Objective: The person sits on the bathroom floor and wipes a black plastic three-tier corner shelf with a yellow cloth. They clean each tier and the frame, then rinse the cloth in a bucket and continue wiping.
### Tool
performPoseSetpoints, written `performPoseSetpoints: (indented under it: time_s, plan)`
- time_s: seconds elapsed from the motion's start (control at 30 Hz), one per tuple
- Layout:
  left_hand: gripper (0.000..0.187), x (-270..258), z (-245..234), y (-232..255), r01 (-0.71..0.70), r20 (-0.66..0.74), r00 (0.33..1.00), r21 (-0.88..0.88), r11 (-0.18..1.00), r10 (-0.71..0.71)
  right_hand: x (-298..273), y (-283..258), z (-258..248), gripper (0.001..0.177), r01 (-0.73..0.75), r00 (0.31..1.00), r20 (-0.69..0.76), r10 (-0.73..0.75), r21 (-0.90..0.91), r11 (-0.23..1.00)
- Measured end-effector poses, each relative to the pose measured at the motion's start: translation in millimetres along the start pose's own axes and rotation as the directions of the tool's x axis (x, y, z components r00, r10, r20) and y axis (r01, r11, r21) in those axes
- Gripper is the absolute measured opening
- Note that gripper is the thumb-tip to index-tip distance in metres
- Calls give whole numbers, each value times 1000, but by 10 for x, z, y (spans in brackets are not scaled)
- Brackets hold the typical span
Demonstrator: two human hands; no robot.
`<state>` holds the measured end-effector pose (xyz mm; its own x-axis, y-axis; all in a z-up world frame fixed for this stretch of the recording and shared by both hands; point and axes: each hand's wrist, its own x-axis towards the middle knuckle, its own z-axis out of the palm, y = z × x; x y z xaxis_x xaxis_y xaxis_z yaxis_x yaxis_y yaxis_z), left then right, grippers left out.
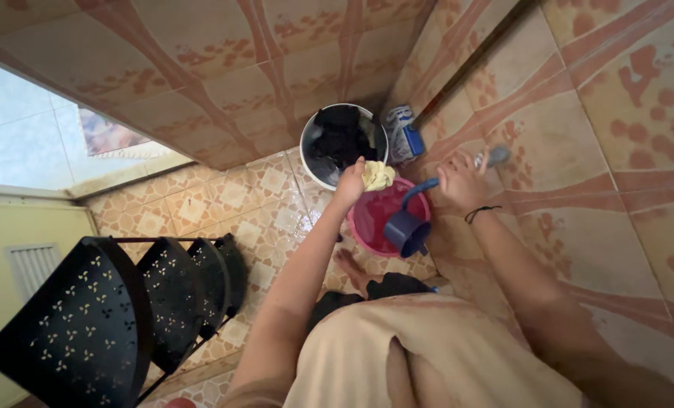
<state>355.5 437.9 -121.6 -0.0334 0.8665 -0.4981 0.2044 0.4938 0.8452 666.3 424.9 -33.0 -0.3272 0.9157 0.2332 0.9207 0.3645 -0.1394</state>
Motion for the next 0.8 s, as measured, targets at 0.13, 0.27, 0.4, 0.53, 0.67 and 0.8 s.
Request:
performPoseSetpoints:
  time_s: [0.13,0.27,0.4,0.53,0.67,0.8]
  plan:
    - [68,-133,-191,-97,-78,-82,992,166,983,92,16,-139,135,23,-62,998,-7,62,-147,987]
    - [69,-253,-358,-195,-78,-45,994,368,927,101,158,-289,-18,20,-220,969,95,226,-76,973]
    - [73,-435,-491,-289,83,-160,986,240,967,-45,446,-642,-379,39,-143,985,105,138,39,989]
    - [74,-530,-705,-442,194,-280,950,189,963,-136,700,-1500,-651,74,187,903,240,-358,530,827]
    - [66,-742,-959,-343,102,-367,927,56,993,-74,742,-2537,-557,85,430,860,-26,-509,573,698]
    - [66,-1331,-1350,31,228,-472,875,209,951,-106,894,-3064,-281,59,295,860,143,-490,644,706]
